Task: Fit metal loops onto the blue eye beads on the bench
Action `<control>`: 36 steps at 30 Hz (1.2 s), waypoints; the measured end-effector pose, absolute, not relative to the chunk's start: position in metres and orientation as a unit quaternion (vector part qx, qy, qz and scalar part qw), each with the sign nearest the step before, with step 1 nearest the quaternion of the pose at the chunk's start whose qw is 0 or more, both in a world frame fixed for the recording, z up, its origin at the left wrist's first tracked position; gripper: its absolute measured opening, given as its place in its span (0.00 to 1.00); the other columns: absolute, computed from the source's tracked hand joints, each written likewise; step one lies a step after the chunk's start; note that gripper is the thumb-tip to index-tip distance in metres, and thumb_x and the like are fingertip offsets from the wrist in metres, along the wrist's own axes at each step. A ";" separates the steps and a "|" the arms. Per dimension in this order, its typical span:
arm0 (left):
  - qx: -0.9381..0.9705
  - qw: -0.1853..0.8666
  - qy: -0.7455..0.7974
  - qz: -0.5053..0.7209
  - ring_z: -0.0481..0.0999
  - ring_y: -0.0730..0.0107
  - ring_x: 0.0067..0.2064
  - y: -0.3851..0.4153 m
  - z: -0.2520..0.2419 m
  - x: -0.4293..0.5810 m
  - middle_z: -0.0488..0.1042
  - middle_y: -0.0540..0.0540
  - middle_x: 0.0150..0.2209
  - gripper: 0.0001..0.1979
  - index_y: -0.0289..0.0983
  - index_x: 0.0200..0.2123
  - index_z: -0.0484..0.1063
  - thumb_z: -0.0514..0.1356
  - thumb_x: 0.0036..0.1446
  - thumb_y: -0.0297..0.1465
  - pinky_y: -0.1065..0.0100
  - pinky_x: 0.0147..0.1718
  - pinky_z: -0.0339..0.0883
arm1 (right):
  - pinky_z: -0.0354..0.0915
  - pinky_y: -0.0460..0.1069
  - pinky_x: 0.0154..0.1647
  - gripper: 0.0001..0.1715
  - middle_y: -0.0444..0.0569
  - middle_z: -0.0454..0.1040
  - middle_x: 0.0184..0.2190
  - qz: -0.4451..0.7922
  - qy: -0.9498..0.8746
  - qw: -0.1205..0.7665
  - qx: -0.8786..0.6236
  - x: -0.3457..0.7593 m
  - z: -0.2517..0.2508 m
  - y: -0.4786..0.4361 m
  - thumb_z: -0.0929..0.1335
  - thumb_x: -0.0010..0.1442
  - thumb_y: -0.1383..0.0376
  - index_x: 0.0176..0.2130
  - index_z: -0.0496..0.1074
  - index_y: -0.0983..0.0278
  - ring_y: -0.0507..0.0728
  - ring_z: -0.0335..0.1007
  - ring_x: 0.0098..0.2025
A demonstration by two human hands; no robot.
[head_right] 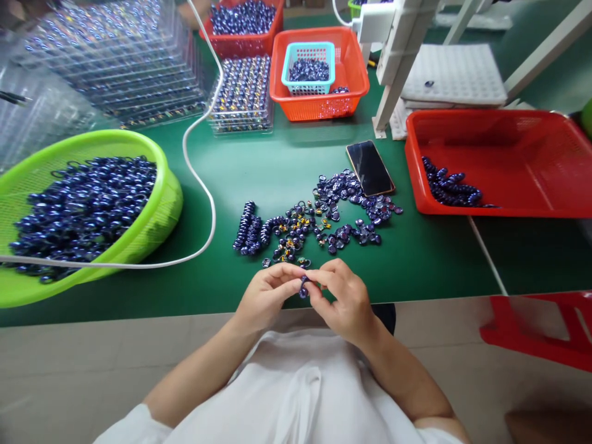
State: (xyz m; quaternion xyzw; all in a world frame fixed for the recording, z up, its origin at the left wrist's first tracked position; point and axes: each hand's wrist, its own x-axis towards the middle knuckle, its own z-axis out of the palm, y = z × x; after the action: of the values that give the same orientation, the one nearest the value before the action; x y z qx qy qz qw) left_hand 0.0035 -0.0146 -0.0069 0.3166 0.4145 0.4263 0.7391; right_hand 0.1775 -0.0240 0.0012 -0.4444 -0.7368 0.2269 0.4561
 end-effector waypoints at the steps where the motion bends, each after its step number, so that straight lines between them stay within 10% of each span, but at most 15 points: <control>1: 0.301 0.753 0.406 0.421 0.80 0.69 0.32 -0.014 -0.007 0.003 0.82 0.45 0.31 0.11 0.33 0.35 0.80 0.72 0.49 0.32 0.67 0.36 0.74 | 0.70 0.47 0.30 0.16 0.46 0.71 0.33 0.219 -0.741 0.453 -0.445 0.178 0.002 -0.024 0.69 0.61 0.72 0.47 0.73 0.56 0.52 0.71 0.32; 14: 0.172 0.835 0.355 0.383 0.75 0.76 0.27 -0.012 0.002 0.008 0.75 0.50 0.26 0.16 0.32 0.35 0.75 0.74 0.46 0.32 0.74 0.30 0.70 | 0.73 0.51 0.44 0.21 0.52 0.73 0.44 0.300 -0.745 0.432 -0.411 0.180 -0.002 -0.023 0.66 0.65 0.70 0.56 0.71 0.56 0.57 0.74 0.46; 36: 0.511 0.595 0.507 0.357 0.75 0.69 0.32 -0.017 0.013 0.001 0.77 0.45 0.30 0.08 0.34 0.32 0.76 0.65 0.57 0.34 0.70 0.33 0.70 | 0.73 0.53 0.38 0.14 0.53 0.79 0.36 0.181 -0.825 0.357 -0.399 0.186 -0.015 -0.023 0.65 0.63 0.72 0.49 0.70 0.62 0.59 0.77 0.37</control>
State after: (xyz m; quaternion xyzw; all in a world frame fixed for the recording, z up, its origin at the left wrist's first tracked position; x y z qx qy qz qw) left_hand 0.0005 -0.0169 0.0128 0.5113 0.5073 0.3566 0.5950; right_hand 0.1860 -0.0227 -0.0147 -0.3995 -0.8245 0.1815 0.3573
